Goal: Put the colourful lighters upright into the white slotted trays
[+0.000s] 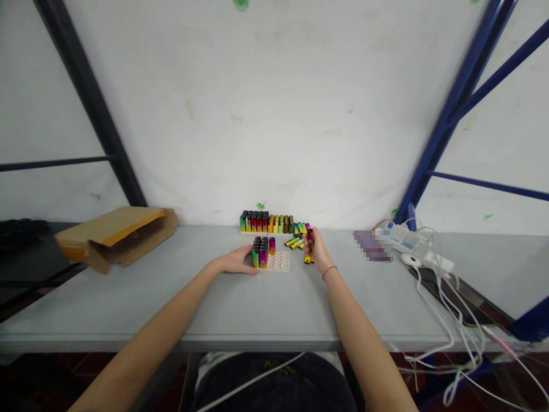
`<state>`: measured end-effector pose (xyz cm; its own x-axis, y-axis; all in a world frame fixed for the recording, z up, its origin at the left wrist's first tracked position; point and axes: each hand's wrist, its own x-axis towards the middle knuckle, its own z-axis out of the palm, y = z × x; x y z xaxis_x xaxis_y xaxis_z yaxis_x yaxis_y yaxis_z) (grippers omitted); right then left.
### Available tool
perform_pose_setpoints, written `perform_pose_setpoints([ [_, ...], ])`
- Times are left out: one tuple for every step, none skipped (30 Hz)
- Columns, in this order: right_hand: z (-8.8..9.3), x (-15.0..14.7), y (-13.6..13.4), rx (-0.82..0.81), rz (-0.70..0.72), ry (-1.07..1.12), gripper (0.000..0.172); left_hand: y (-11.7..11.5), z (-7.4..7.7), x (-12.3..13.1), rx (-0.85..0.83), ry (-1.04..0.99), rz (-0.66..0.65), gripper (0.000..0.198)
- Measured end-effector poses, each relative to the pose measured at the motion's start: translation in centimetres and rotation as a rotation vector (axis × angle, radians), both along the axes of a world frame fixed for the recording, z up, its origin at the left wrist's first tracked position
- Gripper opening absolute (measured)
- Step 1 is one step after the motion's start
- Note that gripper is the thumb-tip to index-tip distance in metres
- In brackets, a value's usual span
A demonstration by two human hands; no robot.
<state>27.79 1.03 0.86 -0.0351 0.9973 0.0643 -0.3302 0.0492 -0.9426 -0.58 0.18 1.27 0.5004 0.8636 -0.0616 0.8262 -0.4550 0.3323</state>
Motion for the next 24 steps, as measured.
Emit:
perform_pose_setpoints([
  [0.0, -0.3, -0.1, -0.025, 0.04, 0.006, 0.043, 0.0, 0.1, 0.0, 0.0, -0.001, 0.0, 0.09],
  [0.0, -0.6, -0.1, -0.046, 0.068, 0.013, 0.045, -0.1, 0.1, 0.0, 0.0, -0.002, 0.0, 0.091],
  [0.0, -0.9, -0.2, -0.06, 0.084, 0.02, 0.045, -0.1, 0.1, 0.1, 0.0, -0.004, 0.001, 0.091],
  [0.0, -1.2, -0.3, -0.063, 0.092, 0.023, 0.044, -0.1, 0.2, 0.1, 0.002, -0.006, 0.002, 0.09],
  [-0.1, -1.5, -0.5, -0.065, 0.093, 0.027, 0.043, -0.1, 0.2, 0.1, 0.003, -0.007, 0.001, 0.09],
  [-0.1, -1.8, -0.6, -0.071, 0.088, 0.03, 0.043, -0.1, 0.1, 0.1, 0.005, -0.007, -0.001, 0.089],
  [-0.2, -2.0, -0.8, -0.081, 0.08, 0.03, 0.042, -0.1, 0.1, 0.1, 0.007, -0.009, -0.005, 0.088],
  [-0.2, -2.2, -1.0, -0.094, 0.072, 0.027, 0.042, -0.1, 0.1, 0.0, 0.008, -0.011, -0.009, 0.088],
  [-0.2, -2.3, -1.1, -0.107, 0.069, 0.022, 0.042, 0.0, 0.0, 0.0, 0.007, -0.012, -0.012, 0.088],
  [-0.2, -2.4, -1.3, -0.118, 0.07, 0.018, 0.042, 0.0, 0.0, 0.0, 0.006, -0.013, -0.014, 0.087],
  [-0.1, -2.5, -1.4, -0.126, 0.073, 0.018, 0.042, 0.0, 0.0, 0.0, 0.006, -0.013, -0.013, 0.087],
  [-0.1, -2.6, -1.5, -0.133, 0.077, 0.02, 0.042, 0.1, -0.1, 0.0, 0.006, -0.012, -0.012, 0.086],
  [-0.1, -2.6, -1.5, -0.138, 0.08, 0.023, 0.043, 0.1, -0.1, 0.0, 0.007, -0.01, -0.013, 0.085],
  [0.0, -2.7, -1.6, -0.144, 0.08, 0.024, 0.044, 0.1, -0.1, 0.0, 0.009, -0.009, -0.013, 0.085],
  [0.0, -2.7, -1.6, -0.147, 0.076, 0.022, 0.045, 0.1, -0.1, 0.0, 0.01, -0.008, -0.014, 0.085],
  [0.0, -2.7, -1.6, -0.147, 0.072, 0.017, 0.046, 0.1, -0.1, 0.0, 0.009, -0.007, -0.013, 0.085],
  [0.0, -2.8, -1.7, -0.145, 0.071, 0.008, 0.047, 0.0, -0.1, 0.0, 0.008, -0.006, -0.011, 0.085],
  [-0.1, -2.8, -1.7, -0.141, 0.071, -0.003, 0.048, 0.0, 0.0, 0.0, 0.005, -0.005, -0.01, 0.085],
  [-0.1, -2.9, -1.7, -0.136, 0.071, -0.014, 0.048, 0.0, 0.0, 0.0, 0.001, -0.005, -0.01, 0.085],
  [-0.1, -3.0, -1.7, -0.13, 0.07, -0.024, 0.048, 0.0, 0.0, 0.1, -0.002, -0.004, -0.01, 0.084],
  [-0.2, -3.1, -1.8, -0.124, 0.065, -0.031, 0.048, -0.1, 0.1, 0.1, -0.005, -0.004, -0.008, 0.083],
  [-0.2, -3.1, -1.8, -0.119, 0.054, -0.036, 0.048, -0.1, 0.1, 0.0, -0.007, -0.004, -0.006, 0.083],
  [-0.2, -3.2, -1.9, -0.114, 0.04, -0.038, 0.049, -0.1, 0.1, 0.0, -0.009, -0.003, -0.003, 0.083],
  [-0.3, -3.3, -1.9, -0.112, 0.026, -0.04, 0.05, 0.0, 0.0, 0.0, -0.011, -0.001, 0.0, 0.083],
])
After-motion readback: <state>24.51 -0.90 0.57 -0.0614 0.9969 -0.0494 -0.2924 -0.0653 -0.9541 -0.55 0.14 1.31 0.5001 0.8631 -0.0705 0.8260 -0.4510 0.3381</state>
